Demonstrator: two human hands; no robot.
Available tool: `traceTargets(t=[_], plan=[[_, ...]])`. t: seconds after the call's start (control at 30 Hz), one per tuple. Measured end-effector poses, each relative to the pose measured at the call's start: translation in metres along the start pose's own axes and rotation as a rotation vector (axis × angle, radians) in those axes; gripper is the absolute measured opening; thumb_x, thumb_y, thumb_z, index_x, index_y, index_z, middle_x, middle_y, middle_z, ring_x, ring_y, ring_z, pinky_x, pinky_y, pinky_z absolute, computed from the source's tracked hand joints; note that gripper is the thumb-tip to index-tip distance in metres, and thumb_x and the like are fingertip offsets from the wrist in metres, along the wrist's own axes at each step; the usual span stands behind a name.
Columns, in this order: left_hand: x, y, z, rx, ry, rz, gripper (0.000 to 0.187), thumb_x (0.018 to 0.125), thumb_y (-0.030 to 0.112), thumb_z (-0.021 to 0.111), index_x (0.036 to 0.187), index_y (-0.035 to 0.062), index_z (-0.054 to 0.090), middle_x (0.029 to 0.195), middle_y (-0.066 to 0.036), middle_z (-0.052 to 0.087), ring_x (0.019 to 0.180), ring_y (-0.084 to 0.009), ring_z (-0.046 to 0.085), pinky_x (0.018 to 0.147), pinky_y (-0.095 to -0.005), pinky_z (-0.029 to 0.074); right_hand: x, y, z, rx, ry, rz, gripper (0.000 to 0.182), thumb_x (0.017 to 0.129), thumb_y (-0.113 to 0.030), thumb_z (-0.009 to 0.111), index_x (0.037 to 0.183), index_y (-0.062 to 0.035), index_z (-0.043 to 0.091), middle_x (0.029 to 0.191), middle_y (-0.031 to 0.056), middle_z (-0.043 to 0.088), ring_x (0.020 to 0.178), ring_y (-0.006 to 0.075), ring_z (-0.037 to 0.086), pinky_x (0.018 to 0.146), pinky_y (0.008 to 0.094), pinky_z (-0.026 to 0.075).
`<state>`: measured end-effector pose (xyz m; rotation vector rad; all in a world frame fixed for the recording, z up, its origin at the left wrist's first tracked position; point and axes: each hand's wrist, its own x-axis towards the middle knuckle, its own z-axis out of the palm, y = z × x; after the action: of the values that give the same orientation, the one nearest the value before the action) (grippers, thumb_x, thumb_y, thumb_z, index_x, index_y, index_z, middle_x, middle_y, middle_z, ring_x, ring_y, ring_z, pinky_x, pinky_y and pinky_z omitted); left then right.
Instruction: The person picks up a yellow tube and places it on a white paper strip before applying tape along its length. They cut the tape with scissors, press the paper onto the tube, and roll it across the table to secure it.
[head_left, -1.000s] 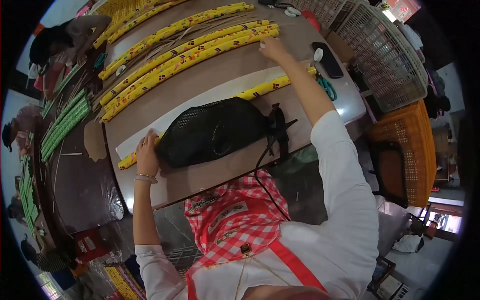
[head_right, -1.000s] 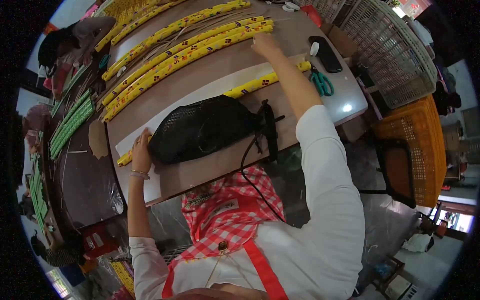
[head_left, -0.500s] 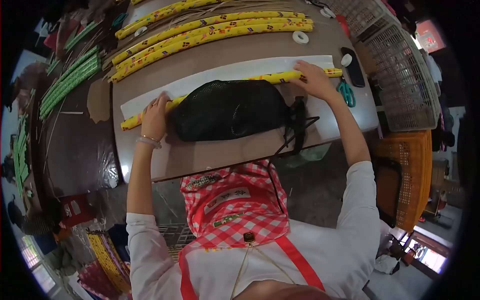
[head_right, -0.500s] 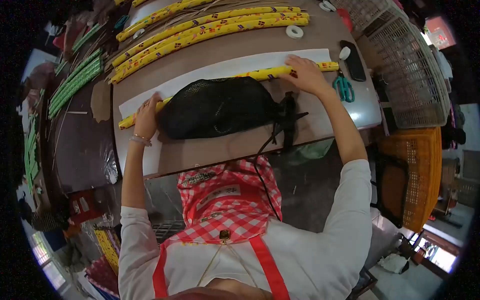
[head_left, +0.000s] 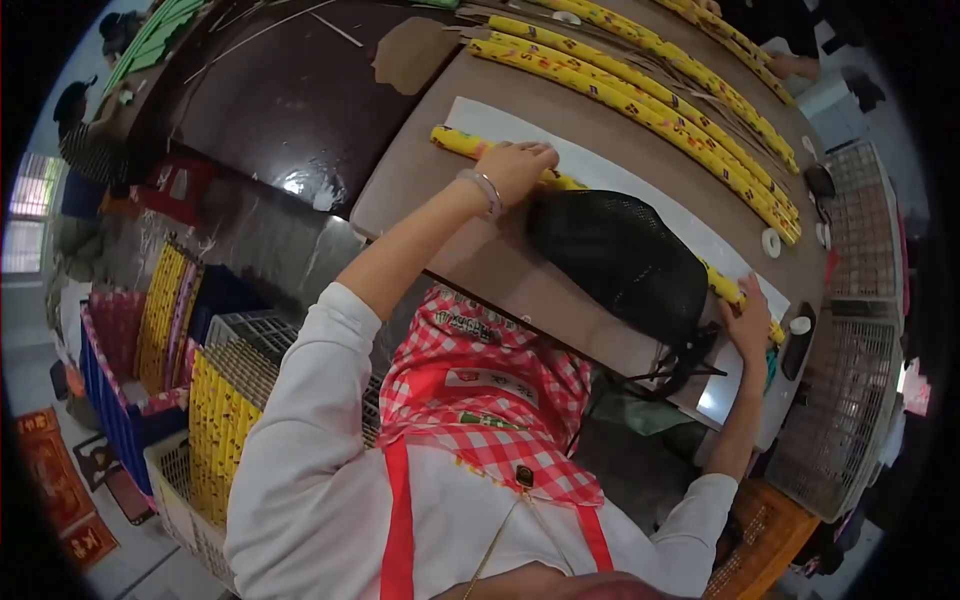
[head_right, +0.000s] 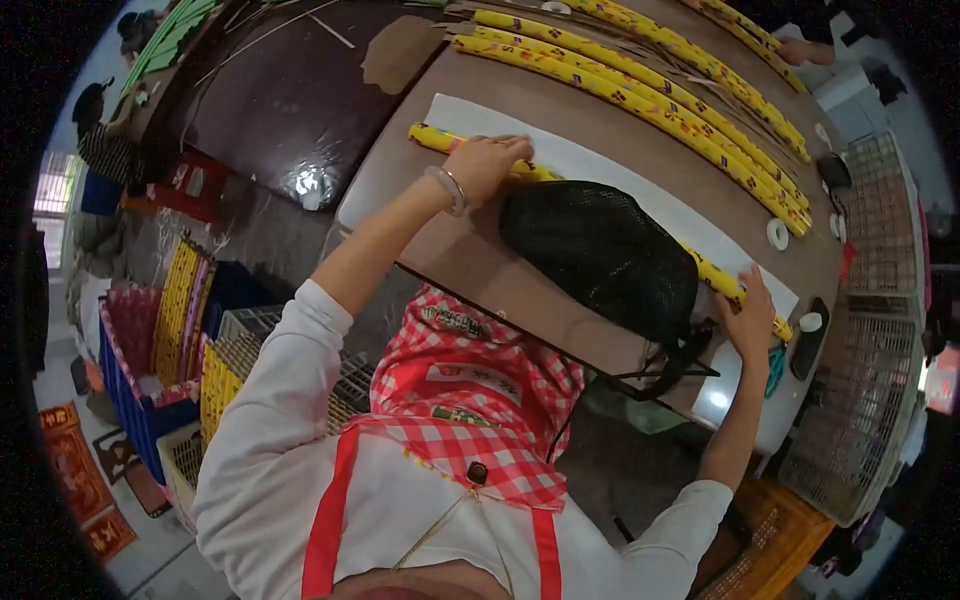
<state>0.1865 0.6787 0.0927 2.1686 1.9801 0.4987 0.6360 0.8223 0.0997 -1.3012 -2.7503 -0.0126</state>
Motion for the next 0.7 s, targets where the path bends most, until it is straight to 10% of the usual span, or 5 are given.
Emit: traceTargets(t=[0.7], plan=[[-0.003, -0.007, -0.001, 0.069, 0.020, 0.127, 0.035, 0.072, -0.001, 0.054, 0.106, 0.0067, 0.047, 0.128, -0.015, 0.043, 0.118, -0.0322, 0.040, 0.096, -0.0395, 0.035, -0.005, -0.010, -0.024, 0.203, 0.020, -0.031, 0.042, 0.074, -0.028, 0.062, 0.109, -0.0098, 0.049, 0.130, 0.0120, 0.037, 0.116, 0.0334, 0.038, 0.098, 0.0436, 0.028]])
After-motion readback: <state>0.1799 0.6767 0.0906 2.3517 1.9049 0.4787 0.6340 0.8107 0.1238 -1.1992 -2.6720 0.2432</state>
